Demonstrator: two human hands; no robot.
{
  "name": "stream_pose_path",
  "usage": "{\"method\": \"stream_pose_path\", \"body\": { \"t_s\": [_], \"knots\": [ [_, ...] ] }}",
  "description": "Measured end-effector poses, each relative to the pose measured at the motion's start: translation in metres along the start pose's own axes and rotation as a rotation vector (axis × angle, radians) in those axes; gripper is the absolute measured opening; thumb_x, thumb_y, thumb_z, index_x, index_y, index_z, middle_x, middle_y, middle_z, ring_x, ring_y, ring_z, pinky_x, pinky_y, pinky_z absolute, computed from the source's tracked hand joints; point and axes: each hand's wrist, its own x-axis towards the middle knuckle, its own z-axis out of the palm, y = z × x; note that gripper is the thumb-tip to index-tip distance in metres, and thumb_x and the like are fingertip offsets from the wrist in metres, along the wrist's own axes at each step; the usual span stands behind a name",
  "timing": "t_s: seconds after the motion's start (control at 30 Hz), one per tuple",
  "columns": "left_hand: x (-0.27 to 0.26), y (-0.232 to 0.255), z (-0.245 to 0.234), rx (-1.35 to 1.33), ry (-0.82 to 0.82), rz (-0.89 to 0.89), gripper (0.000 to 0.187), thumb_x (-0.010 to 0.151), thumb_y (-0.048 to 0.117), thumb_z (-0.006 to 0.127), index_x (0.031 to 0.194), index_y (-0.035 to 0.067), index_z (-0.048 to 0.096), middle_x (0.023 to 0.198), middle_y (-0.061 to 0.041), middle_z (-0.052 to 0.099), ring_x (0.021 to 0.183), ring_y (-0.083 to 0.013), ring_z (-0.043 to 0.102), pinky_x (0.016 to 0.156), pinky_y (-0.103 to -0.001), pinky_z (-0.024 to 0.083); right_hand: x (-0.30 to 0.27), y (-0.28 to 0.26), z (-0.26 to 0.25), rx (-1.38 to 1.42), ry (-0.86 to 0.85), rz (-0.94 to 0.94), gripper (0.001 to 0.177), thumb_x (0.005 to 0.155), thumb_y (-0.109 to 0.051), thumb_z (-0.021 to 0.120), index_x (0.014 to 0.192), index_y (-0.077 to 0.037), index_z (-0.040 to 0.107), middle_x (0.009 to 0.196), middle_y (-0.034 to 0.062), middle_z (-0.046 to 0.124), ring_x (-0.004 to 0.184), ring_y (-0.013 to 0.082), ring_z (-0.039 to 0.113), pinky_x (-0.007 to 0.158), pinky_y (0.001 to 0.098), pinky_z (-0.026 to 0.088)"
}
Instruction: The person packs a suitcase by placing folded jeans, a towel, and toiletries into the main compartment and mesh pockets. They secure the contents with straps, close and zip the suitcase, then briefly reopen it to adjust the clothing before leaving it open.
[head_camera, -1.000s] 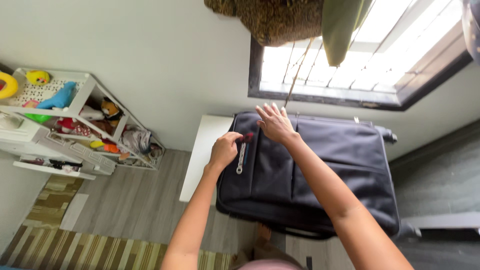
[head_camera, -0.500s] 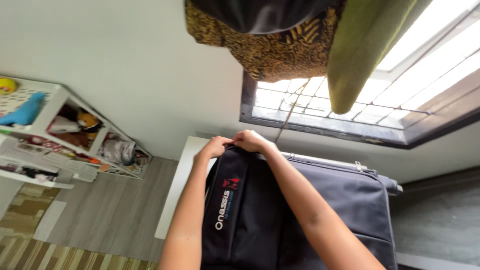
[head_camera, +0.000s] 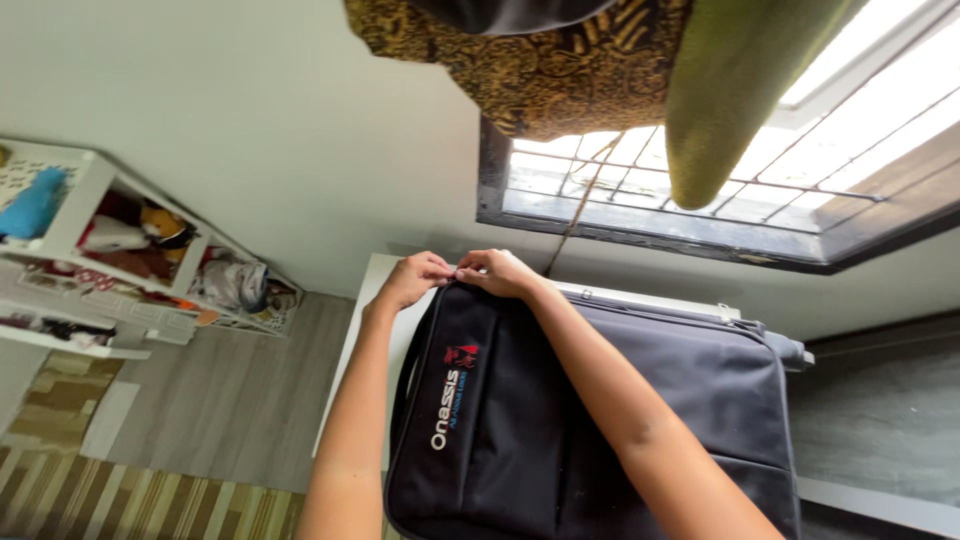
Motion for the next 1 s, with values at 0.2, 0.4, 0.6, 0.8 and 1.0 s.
{"method": "stream_pose_path", "body": {
  "t_s": [0.2,0.4,0.6,0.8,1.0],
  "knots": [
    [-0.025,0.017,0.005,0.42,0.176,0.396,0.012,0.088,-0.003,0.062,0.092,0.005,0.07,0.097,-0.007,0.072,0.103,-0.0272,0.066,0.085,-0.037,0.055,-0.016,-0.001,-0.02,-0.172,-0.129,-0.128,0.033,0.095,-0.028,0.061,0.124,-0.017,0.07,0.116,0.0086,0.075,0.108,0.0287,0.07,0.093,0.041,0.054],
    [-0.04,0.026,0.002,0.69,0.281,0.622,0.013,0.085,0.002,0.06,0.091,0.007,0.07,0.093,-0.007,0.071,0.1,-0.0269,0.066,0.095,-0.041,0.05,-0.06,0.006,-0.069,-0.212,-0.077,0.273,0.035,0.096,-0.039,0.061,0.125,-0.022,0.069,0.122,0.0068,0.073,0.117,0.0267,0.067,0.099,0.0397,0.053],
    [-0.062,0.02,0.019,0.729,0.364,0.557,0.012,0.087,0.007,0.06,0.094,0.007,0.069,0.093,-0.008,0.069,0.097,-0.0289,0.063,0.092,-0.04,0.05,-0.087,-0.068,0.015,-0.567,0.202,-0.124,0.048,0.091,-0.054,0.063,0.132,-0.029,0.065,0.141,0.0091,0.057,0.128,0.0315,0.056,0.102,0.0489,0.044],
    [-0.063,0.008,0.02,0.797,0.354,0.561,0.008,0.088,0.009,0.058,0.088,0.007,0.066,0.093,-0.008,0.067,0.097,-0.0281,0.062,0.093,-0.039,0.051,-0.087,-0.094,0.031,-0.643,0.093,0.02,0.044,0.093,-0.053,0.054,0.135,-0.044,0.061,0.15,0.0023,0.047,0.128,0.0259,0.052,0.1,0.0463,0.042],
    [-0.05,0.048,0.008,0.96,0.117,0.24,0.016,0.092,0.011,0.057,0.093,0.012,0.073,0.101,-0.007,0.072,0.104,-0.0296,0.064,0.09,-0.042,0.053,-0.088,-0.019,-0.04,0.014,-0.003,-0.145,0.032,0.094,-0.013,0.058,0.122,-0.021,0.07,0.127,0.0059,0.073,0.116,0.0218,0.069,0.098,0.0324,0.055]
  ]
}}
